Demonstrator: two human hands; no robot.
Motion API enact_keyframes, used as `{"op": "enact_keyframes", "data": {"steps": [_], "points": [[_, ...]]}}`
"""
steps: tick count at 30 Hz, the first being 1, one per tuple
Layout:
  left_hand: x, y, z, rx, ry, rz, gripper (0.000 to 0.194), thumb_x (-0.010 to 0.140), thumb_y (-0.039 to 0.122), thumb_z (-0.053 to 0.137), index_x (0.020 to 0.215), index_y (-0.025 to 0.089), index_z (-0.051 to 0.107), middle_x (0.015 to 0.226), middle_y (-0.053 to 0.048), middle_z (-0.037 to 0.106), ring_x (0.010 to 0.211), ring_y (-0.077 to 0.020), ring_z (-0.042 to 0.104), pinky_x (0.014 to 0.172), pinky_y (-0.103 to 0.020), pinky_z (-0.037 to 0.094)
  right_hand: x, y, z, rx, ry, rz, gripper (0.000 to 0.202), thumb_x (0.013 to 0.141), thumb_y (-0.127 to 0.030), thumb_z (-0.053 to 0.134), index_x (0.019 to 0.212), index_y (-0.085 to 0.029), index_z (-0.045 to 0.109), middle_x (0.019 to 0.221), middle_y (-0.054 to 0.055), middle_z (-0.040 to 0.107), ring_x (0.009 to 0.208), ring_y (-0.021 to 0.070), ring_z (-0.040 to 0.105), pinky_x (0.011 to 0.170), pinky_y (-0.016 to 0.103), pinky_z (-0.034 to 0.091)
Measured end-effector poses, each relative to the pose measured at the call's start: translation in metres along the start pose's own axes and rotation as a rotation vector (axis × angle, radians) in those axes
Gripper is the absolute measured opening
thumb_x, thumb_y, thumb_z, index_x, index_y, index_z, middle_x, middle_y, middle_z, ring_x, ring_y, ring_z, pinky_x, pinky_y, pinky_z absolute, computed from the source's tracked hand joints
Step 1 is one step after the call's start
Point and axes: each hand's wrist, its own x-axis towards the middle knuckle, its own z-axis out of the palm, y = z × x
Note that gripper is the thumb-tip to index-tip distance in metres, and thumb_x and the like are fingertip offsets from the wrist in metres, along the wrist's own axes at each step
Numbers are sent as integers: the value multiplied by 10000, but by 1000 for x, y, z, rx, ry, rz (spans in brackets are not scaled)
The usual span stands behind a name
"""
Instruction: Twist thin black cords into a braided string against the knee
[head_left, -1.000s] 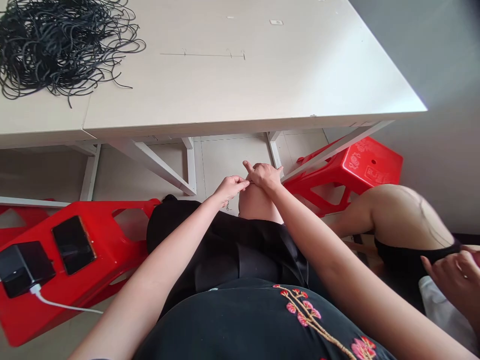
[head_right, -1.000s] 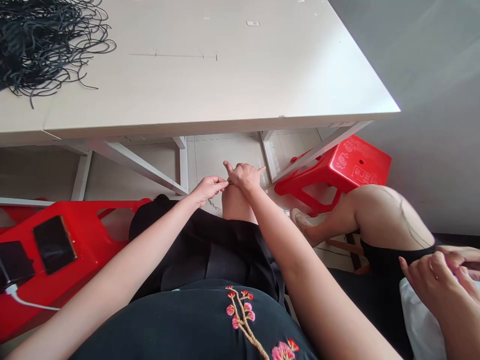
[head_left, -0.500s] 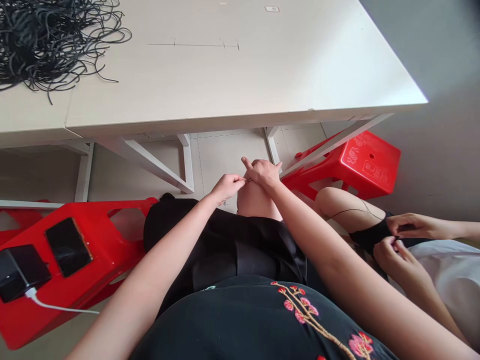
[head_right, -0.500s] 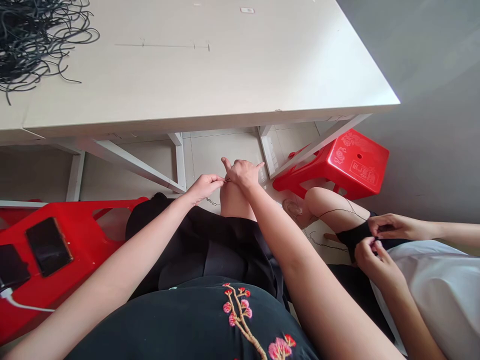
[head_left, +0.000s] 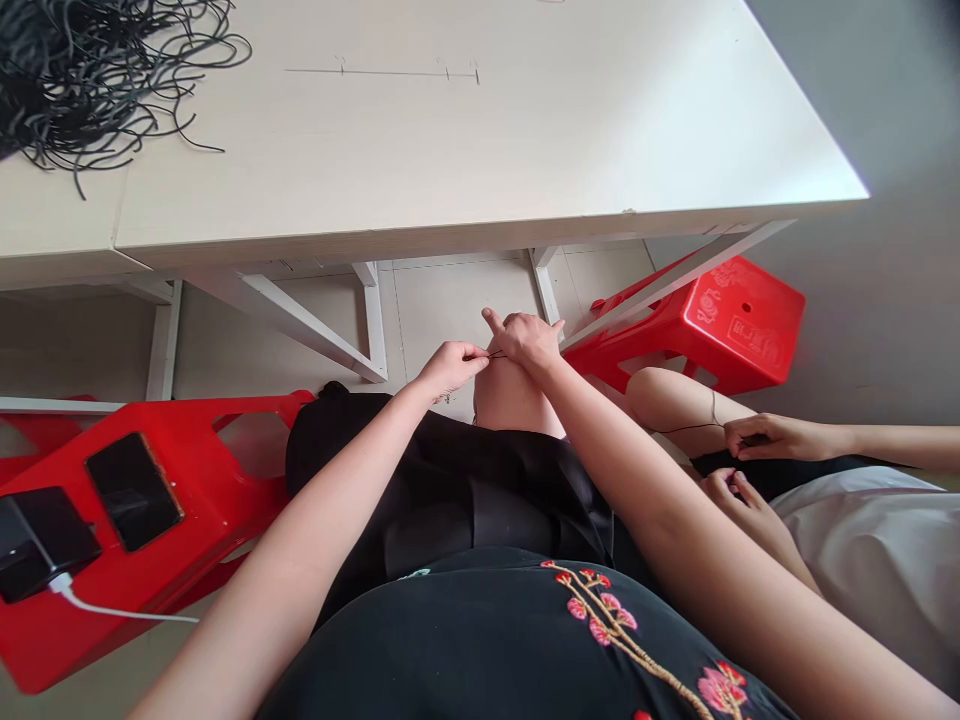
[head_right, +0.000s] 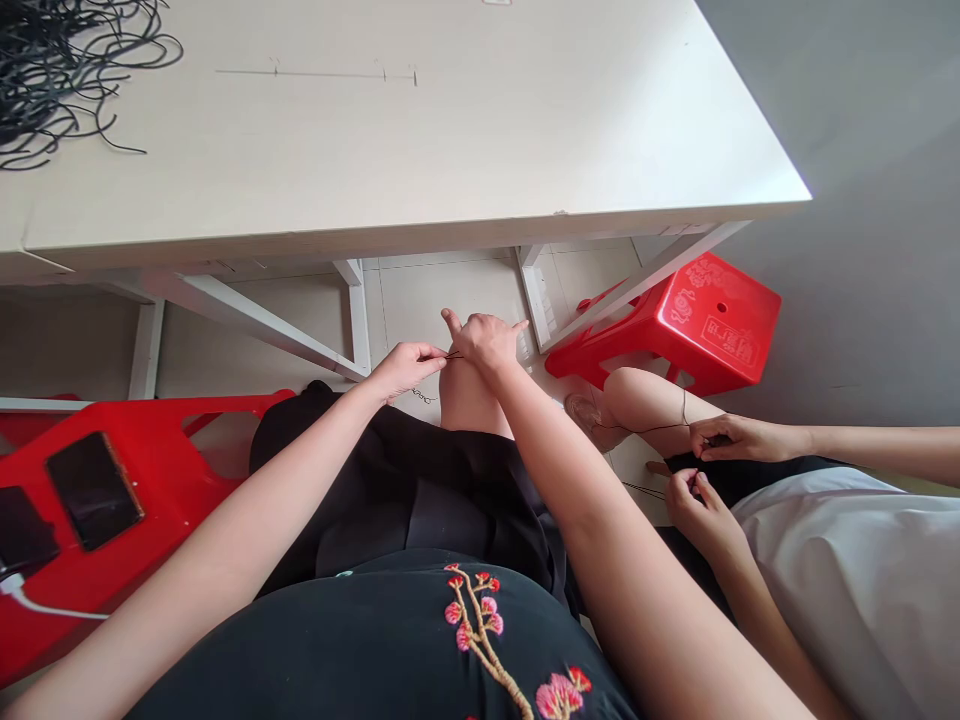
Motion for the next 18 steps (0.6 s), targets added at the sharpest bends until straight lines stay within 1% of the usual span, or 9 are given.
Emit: {"op": "enact_keyframes", "data": {"steps": [4, 7, 11, 14, 18], "points": [[3, -3, -3, 39, -22, 33, 189, 656, 245, 679, 835, 193, 709, 768, -31, 687, 667, -148, 583, 565, -224, 404, 2, -1, 0, -7, -9, 4, 793, 809, -724, 102, 812, -155, 654, 887, 141, 663, 944, 318, 591, 965, 704, 98], [5, -6, -4, 79, -45, 69, 230, 680, 260, 660, 895, 193, 711, 860, -43, 701, 745, -165, 597, 617, -235, 424, 4, -1, 0, -9, -12, -3, 786, 818, -713, 97, 806, -156, 651, 887, 148, 662, 942, 323, 591, 966, 700, 105], [7, -7, -4, 102, -48, 90, 245, 698, 266, 644, 922, 194, 712, 947, -48, 702, 833, -184, 604, 675, -248, 443, 4, -1, -1, -1, -7, 2, 790, 814, -718, 94, 823, -151, 645, 883, 144, 663, 931, 324, 596, 968, 694, 113], [7, -8, -3, 105, -55, 90, 248, 705, 281, 637, 928, 201, 710, 980, -40, 700, 856, -179, 608, 708, -251, 452, 5, -1, -1, 5, -7, 4, 798, 809, -725, 90, 813, -150, 645, 893, 145, 663, 937, 327, 595, 973, 687, 108], [8, -9, -3, 87, -35, 92, 255, 707, 294, 637, 930, 195, 710, 981, -48, 704, 907, -188, 610, 781, -273, 451, 5, 0, 0, 13, 5, -1, 795, 809, -724, 93, 816, -153, 646, 907, 144, 659, 953, 329, 591, 969, 693, 94]]}}
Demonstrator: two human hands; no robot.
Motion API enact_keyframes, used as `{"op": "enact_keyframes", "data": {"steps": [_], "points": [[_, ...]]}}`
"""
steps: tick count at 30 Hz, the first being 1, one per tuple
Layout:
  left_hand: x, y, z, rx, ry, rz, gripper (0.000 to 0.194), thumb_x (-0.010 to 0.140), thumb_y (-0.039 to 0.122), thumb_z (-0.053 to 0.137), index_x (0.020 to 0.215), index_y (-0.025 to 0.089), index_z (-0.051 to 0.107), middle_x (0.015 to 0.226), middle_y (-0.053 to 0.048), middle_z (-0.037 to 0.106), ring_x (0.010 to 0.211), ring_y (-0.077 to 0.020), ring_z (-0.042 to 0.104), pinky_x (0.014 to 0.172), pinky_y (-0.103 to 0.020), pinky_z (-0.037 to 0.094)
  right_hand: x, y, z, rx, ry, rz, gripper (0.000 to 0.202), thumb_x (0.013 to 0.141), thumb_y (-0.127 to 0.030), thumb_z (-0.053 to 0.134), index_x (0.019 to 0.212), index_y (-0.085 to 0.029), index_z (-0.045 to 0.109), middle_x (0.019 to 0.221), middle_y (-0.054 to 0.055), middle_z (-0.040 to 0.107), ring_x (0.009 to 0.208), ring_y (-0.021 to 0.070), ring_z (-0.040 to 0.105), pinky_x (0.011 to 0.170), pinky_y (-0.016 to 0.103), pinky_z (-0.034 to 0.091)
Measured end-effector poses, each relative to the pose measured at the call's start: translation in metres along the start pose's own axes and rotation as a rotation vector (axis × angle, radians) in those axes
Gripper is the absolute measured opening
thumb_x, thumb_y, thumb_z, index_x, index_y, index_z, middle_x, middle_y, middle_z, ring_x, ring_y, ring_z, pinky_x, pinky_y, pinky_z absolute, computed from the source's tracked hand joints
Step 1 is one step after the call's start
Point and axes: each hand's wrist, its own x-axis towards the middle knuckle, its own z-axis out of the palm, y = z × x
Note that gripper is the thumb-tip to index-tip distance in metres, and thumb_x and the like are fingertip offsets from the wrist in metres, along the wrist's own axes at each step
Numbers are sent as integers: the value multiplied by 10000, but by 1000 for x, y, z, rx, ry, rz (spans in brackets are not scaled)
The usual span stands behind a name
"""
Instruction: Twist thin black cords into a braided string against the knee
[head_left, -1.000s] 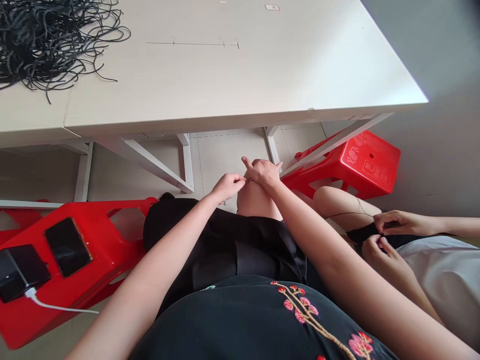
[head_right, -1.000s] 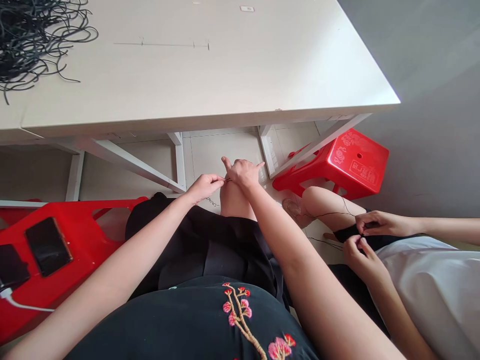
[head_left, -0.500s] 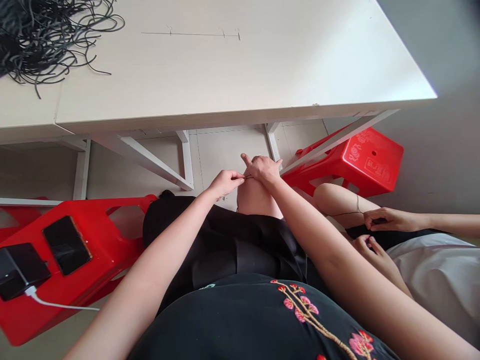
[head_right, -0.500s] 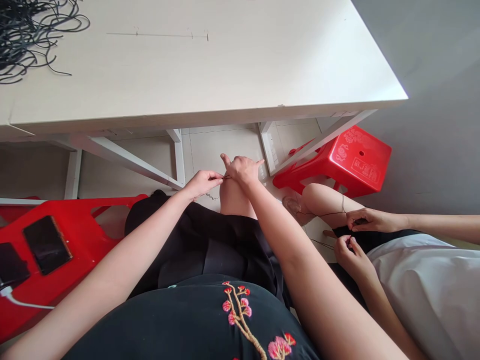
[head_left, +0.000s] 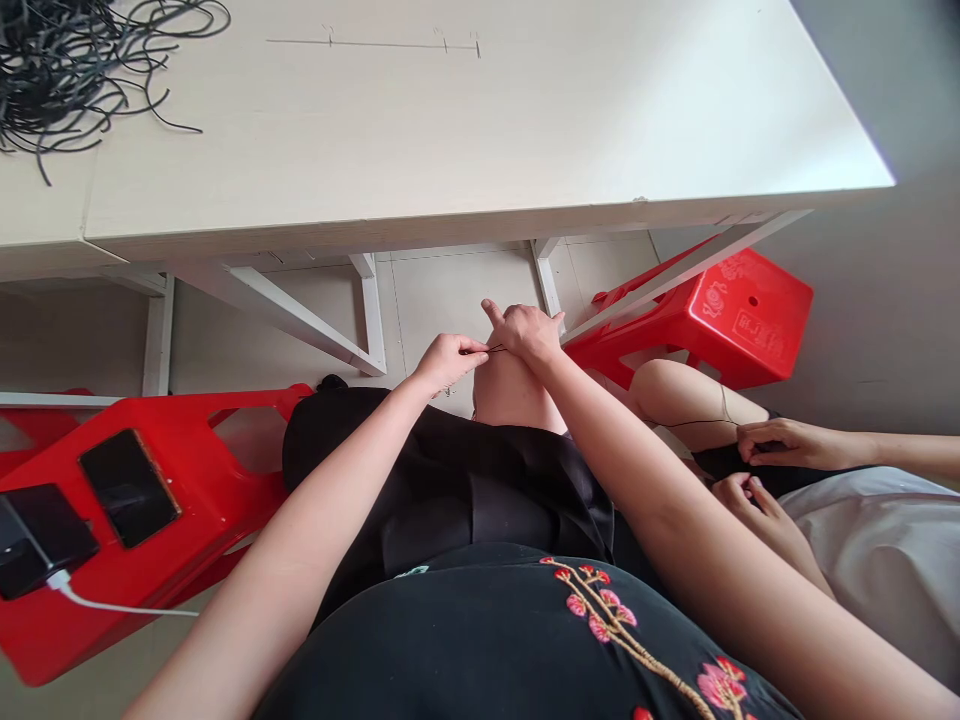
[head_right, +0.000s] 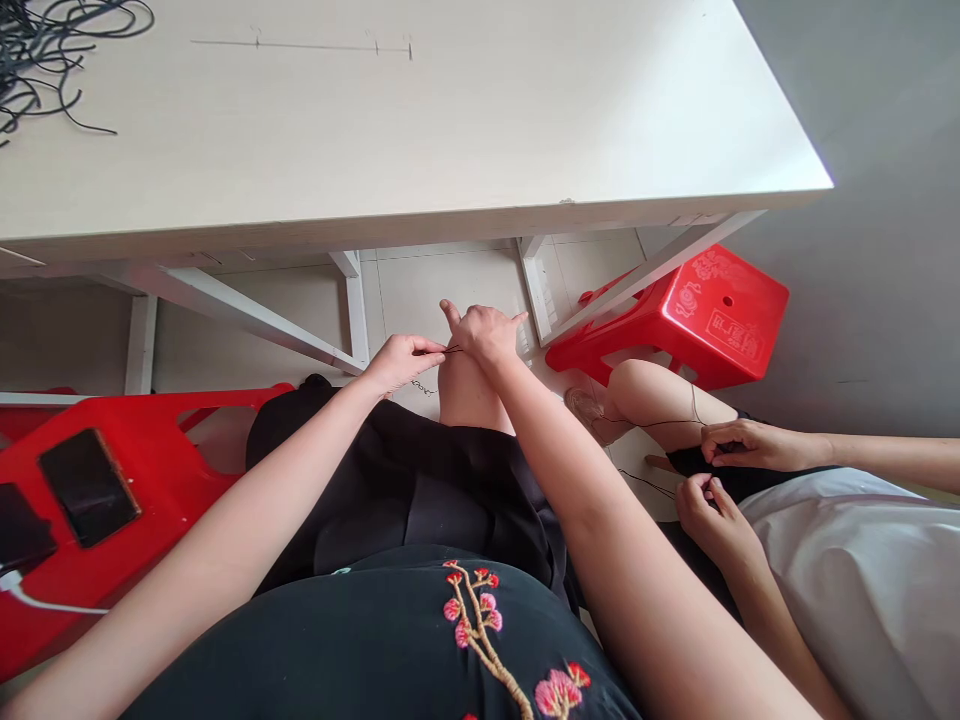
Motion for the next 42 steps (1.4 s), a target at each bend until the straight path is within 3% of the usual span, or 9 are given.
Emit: {"op": "enact_keyframes", "data": {"steps": [13, 42], "points": [[3, -10, 2, -54, 25, 68, 269, 676, 330, 662, 891, 175, 706, 939, -68, 704, 916, -191, 612, 810, -298, 449, -2, 1, -1, 2, 3, -6, 778, 825, -701, 92, 826, -152, 642, 906, 153, 657, 963, 325, 581, 973, 693, 98], [2, -5, 6, -7, 75, 130, 179, 698, 324, 618, 790, 171, 622, 844, -45, 667, 802, -160, 587, 757, -296, 455, -2, 1, -2, -13, 32, -5, 793, 817, -715, 93, 763, -141, 637, 798, 131, 658, 856, 289, 613, 965, 685, 118]]}}
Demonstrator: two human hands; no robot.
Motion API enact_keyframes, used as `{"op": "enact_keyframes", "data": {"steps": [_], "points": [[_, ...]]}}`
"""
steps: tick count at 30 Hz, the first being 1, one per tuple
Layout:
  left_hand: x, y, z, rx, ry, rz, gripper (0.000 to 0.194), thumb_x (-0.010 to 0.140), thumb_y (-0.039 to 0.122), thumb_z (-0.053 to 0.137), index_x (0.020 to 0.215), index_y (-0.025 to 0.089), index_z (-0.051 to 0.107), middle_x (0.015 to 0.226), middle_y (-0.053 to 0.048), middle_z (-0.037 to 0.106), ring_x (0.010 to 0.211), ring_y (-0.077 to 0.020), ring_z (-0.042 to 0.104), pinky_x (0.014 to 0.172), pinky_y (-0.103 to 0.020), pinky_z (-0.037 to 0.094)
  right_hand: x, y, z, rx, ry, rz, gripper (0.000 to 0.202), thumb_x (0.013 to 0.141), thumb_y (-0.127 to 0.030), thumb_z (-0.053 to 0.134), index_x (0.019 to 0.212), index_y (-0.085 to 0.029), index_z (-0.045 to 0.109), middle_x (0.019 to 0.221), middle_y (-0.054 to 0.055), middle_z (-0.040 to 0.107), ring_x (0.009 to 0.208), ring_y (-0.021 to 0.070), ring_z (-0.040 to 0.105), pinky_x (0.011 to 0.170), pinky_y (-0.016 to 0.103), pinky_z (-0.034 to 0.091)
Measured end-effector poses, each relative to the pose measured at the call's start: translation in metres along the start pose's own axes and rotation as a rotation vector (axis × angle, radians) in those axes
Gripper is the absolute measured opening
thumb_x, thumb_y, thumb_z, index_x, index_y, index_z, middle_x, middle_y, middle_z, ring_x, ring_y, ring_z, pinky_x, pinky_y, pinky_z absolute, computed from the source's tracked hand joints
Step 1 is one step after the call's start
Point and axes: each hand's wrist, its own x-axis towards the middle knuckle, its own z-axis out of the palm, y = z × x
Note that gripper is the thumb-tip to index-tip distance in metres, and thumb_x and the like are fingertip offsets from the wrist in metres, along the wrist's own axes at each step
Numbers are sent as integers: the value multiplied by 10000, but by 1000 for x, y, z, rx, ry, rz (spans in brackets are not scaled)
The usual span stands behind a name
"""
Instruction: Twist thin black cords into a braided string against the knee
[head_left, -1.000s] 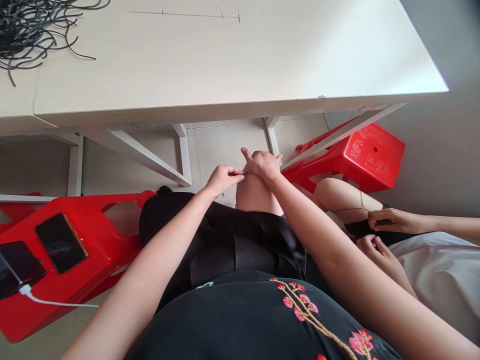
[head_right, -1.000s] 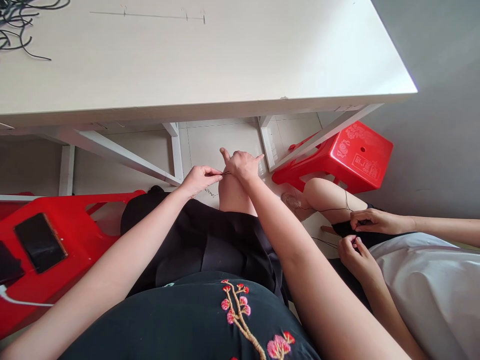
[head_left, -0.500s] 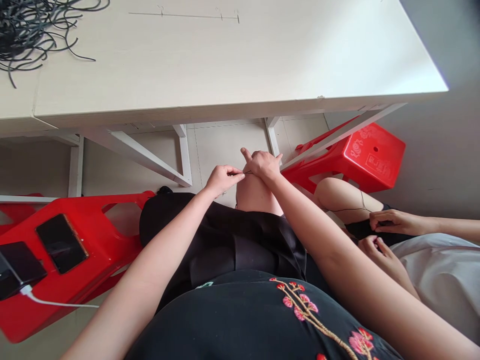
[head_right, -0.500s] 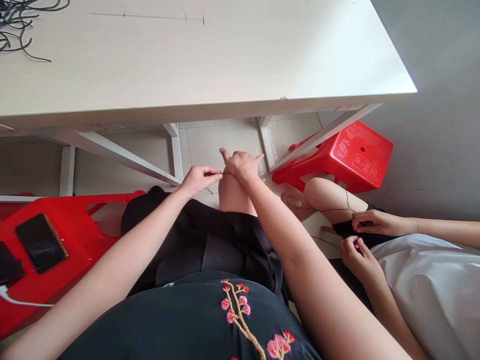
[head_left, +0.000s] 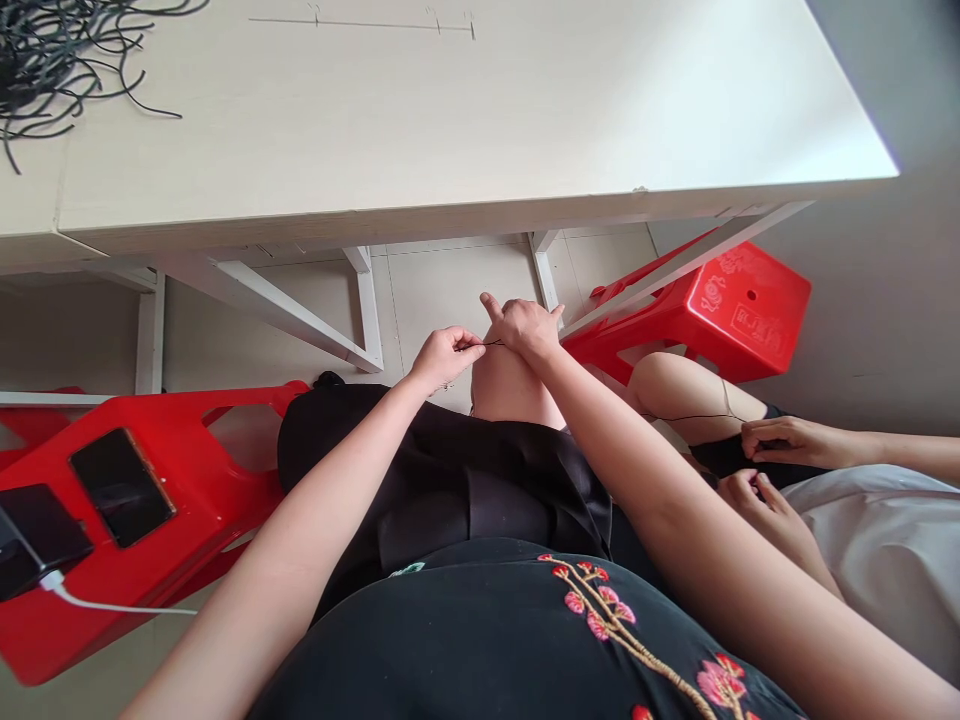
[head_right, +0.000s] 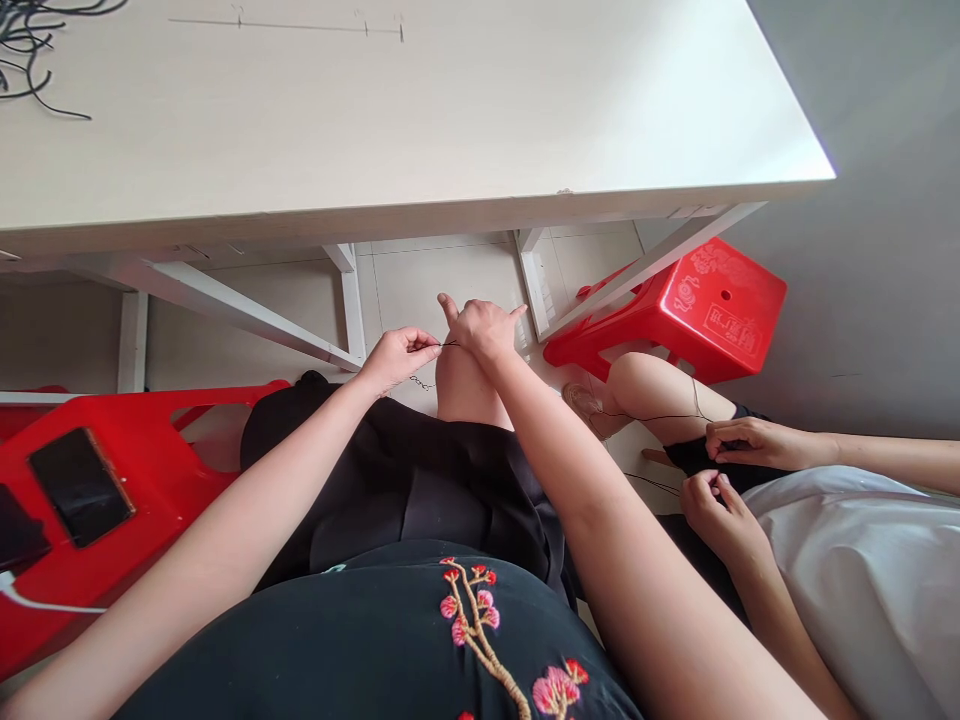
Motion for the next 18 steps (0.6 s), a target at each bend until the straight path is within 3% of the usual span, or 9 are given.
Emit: {"op": "enact_keyframes", "data": {"steps": [7, 14, 18], "points": [[-1, -3, 1, 44, -28, -65, 249, 783, 418, 511, 763, 197, 623, 757, -29, 626, 712, -169, 554, 622, -285, 412, 0, 1, 0, 1, -2, -6, 798, 809, -725, 86, 714, -149, 631, 756, 114, 660, 828, 283, 618, 964, 685, 123], [-2, -3, 4, -18, -26, -8, 179, 731, 352, 583, 807, 196, 539, 778, -5, 580, 700, -126, 509, 650, -253, 406, 1, 1, 0, -10, -3, -6, 787, 821, -708, 94, 731, -145, 636, 762, 129, 654, 848, 293, 615, 958, 693, 120], [-2, -1, 5, -49, -19, 8, 177, 769, 371, 533, 767, 194, 533, 770, 0, 571, 712, -125, 500, 672, -251, 397, 0, 1, 0, -5, -3, -13, 772, 833, -693, 98, 772, -152, 644, 782, 129, 653, 857, 294, 609, 965, 696, 110]]}}
